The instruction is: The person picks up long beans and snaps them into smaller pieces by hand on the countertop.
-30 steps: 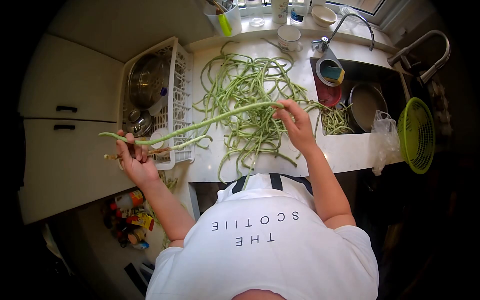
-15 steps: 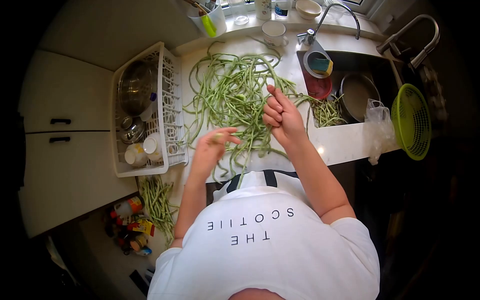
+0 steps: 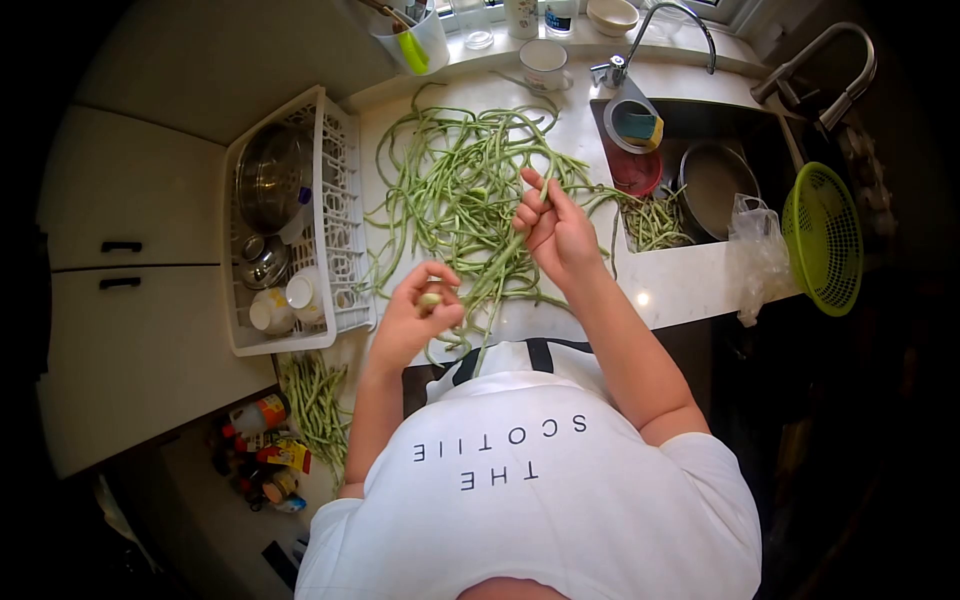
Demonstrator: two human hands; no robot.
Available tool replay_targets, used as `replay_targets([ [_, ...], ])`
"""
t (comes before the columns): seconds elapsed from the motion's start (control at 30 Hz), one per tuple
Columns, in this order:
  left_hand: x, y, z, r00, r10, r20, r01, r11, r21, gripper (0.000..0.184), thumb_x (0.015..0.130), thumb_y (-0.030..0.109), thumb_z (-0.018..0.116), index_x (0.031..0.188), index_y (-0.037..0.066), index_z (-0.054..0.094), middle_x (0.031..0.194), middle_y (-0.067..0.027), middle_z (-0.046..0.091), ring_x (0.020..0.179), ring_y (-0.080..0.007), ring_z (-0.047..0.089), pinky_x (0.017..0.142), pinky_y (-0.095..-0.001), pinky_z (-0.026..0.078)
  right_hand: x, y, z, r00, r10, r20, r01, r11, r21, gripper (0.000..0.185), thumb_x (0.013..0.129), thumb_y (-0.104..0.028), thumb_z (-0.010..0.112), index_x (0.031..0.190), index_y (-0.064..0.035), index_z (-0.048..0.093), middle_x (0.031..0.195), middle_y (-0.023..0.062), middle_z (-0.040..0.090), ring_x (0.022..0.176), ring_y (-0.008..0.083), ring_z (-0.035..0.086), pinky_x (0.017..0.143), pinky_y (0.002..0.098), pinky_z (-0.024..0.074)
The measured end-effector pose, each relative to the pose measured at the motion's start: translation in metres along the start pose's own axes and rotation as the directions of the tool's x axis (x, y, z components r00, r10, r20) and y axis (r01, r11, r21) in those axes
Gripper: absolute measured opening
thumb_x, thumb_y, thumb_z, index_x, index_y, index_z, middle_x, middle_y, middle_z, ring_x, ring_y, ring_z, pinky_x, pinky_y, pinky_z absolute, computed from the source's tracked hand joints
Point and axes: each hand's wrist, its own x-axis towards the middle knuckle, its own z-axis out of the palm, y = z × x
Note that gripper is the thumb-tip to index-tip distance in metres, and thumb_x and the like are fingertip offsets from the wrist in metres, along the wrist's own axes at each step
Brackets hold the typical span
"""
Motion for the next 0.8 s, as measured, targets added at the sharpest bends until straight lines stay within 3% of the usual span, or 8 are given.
replay_targets([
  [0.03,-0.001,-0.001,-0.005,1.000,-0.001,0.000,0.001,1.000,0.000,0.029,0.084,0.001,0.065,0.109,0.005,0.053,0.078,0.0009,0.060,0.068,-0.0032,0.053,0.062,-0.0196,0.041,-0.003,-0.003,0.012,1.000,0.000,0.000,0.000,1.000,0.001,0.036,0.107,-0.030,0.037,0.130,-0.0031,0.045,0.075,-0.0003,0.050,0.066,0.0122,0.050,0.064,0.0271,0.0456],
  [0.1,-0.005,-0.004,-0.013,0.990,0.056,-0.128,-0.081,0.977,-0.198,0.024,0.086,0.001,0.066,0.106,0.007,0.054,0.077,0.0055,0.055,0.064,-0.0006,0.042,0.057,-0.0160,0.032,-0.009,-0.009,0.036,0.976,0.042,-0.213,-0.156,0.816,-0.556,0.040,0.106,-0.032,0.037,0.125,-0.0014,0.053,0.091,0.0050,0.064,0.086,0.0156,0.062,0.081,0.0311,0.0507],
  [0.23,0.002,-0.007,-0.005,0.945,0.175,-0.275,-0.213,0.970,-0.114,0.015,0.091,0.002,0.063,0.103,0.006,0.054,0.083,0.0043,0.054,0.066,-0.0011,0.043,0.059,-0.0164,0.035,-0.031,0.012,0.033,0.970,0.241,0.022,-0.079,0.403,-0.912,0.034,0.101,-0.029,0.051,0.102,0.0004,0.067,0.098,0.0084,0.071,0.090,0.0155,0.067,0.083,0.0289,0.0518],
  [0.3,0.006,-0.009,0.001,0.935,0.189,-0.300,-0.227,0.969,-0.099,0.013,0.092,0.004,0.062,0.102,0.005,0.054,0.084,0.0041,0.052,0.070,-0.0013,0.044,0.062,-0.0169,0.036,-0.045,0.022,0.053,0.958,0.268,0.106,-0.012,0.404,-0.915,0.023,0.098,-0.021,0.058,0.104,-0.0004,0.067,0.094,0.0076,0.071,0.083,0.0146,0.067,0.077,0.0284,0.0525],
  [0.4,0.009,-0.011,0.003,0.909,0.266,-0.321,-0.276,0.961,0.014,0.013,0.093,0.004,0.061,0.103,0.005,0.054,0.085,0.0040,0.052,0.073,-0.0017,0.045,0.064,-0.0174,0.037,-0.049,0.025,0.066,0.871,0.234,0.432,0.428,0.070,-0.901,0.017,0.088,-0.004,0.067,0.105,-0.0033,0.068,0.087,0.0087,0.068,0.077,0.0194,0.065,0.067,0.0310,0.0513],
  [0.6,0.012,-0.007,0.006,0.892,0.235,-0.386,-0.265,0.964,-0.025,0.016,0.091,0.003,0.062,0.105,0.005,0.053,0.089,0.0023,0.054,0.078,-0.0029,0.048,0.069,-0.0188,0.041,-0.054,0.024,0.056,0.817,0.188,0.545,0.576,-0.226,-0.786,0.012,0.086,-0.007,0.066,0.097,-0.0037,0.069,0.074,0.0118,0.061,0.066,0.0284,0.061,0.062,0.0363,0.0502],
  [0.73,0.011,-0.009,0.016,0.939,0.178,-0.296,-0.196,0.980,-0.033,0.018,0.090,0.001,0.063,0.104,0.005,0.053,0.090,0.0010,0.055,0.080,-0.0039,0.050,0.071,-0.0194,0.042,-0.052,0.031,0.034,0.859,0.054,0.509,0.500,-0.299,-0.813,0.010,0.086,-0.006,0.065,0.095,-0.0042,0.069,0.076,0.0106,0.062,0.065,0.0239,0.061,0.060,0.0332,0.0493],
  [0.8,0.012,-0.014,0.021,0.956,0.152,-0.252,-0.173,0.983,-0.063,0.019,0.089,0.000,0.062,0.104,0.005,0.052,0.087,0.0010,0.056,0.079,-0.0039,0.051,0.070,-0.0192,0.041,-0.051,0.034,0.024,0.984,-0.076,0.158,0.169,0.165,-0.972,0.008,0.085,-0.006,0.064,0.093,-0.0039,0.067,0.077,0.0092,0.062,0.064,0.0190,0.059,0.059,0.0294,0.0476],
])
